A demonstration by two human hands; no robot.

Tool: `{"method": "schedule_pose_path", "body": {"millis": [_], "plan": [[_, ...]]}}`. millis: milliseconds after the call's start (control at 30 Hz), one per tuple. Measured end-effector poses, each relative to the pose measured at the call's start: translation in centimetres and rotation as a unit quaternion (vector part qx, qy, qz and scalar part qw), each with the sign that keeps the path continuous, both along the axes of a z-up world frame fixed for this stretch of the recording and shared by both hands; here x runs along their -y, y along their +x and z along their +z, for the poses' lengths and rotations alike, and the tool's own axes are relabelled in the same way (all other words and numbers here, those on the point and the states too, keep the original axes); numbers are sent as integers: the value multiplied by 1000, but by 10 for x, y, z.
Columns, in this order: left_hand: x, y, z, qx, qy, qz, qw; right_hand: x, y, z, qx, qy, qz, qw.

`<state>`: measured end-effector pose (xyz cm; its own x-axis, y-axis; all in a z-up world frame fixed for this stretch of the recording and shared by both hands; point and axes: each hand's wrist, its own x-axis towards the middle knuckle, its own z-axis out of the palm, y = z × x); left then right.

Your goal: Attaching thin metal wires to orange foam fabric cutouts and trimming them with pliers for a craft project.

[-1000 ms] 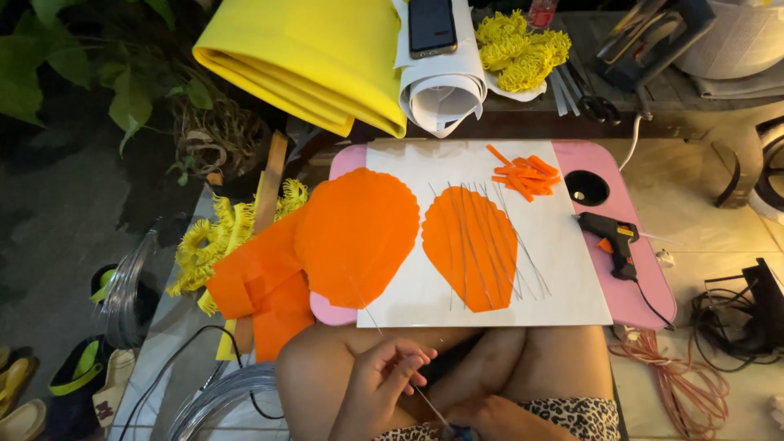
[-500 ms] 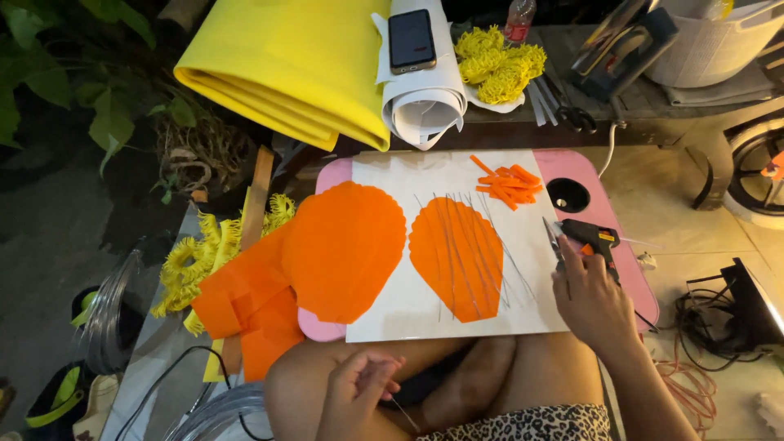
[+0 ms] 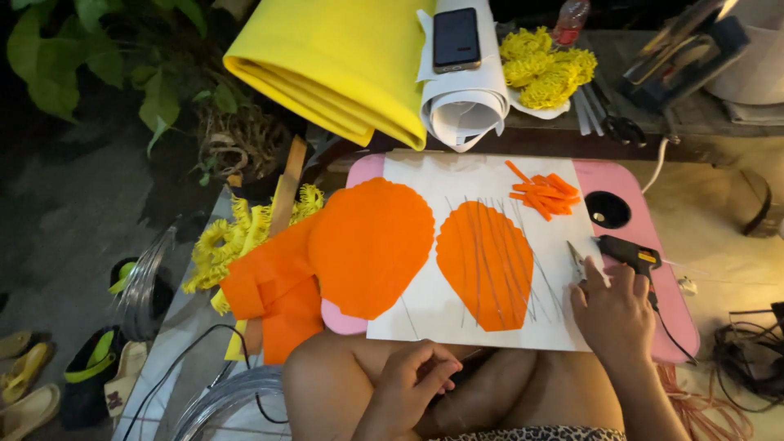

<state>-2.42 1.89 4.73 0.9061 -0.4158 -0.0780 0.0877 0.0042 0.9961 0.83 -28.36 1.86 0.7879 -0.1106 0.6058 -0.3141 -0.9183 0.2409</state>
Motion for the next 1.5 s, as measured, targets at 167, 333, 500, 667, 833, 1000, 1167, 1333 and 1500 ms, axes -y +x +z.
{"method": "schedule_pose_path", "body": {"millis": [167,333,500,667,833,1000,1167,1333,1500], "plan": [[9,4,3,20,-52,48,997,-56,-36,-16,-106,401,270,869],[7,4,11,7,-57,95,994,-120,-61,-22,-237,612,291,696],[-3,2,20,163,21,152,975,-126,-63,-47,-161,675,278,664],[-18,2,26,184,71,229,953,-128,-64,-34,-131,741,270,601],[-12,2,20,138,46,206,968,-136,-67,-34,-124,717,328,603],[-6,0,32,133,45,250,958,-146,-68,-21,-93,657,373,648],[-9,1,30,112,34,241,963,-142,-69,-24,-99,612,380,686],[-7,0,33,136,42,240,960,-137,-67,-42,-86,585,403,699],[-3,0,33,231,56,251,938,-137,-66,-43,-81,538,370,753]]}}
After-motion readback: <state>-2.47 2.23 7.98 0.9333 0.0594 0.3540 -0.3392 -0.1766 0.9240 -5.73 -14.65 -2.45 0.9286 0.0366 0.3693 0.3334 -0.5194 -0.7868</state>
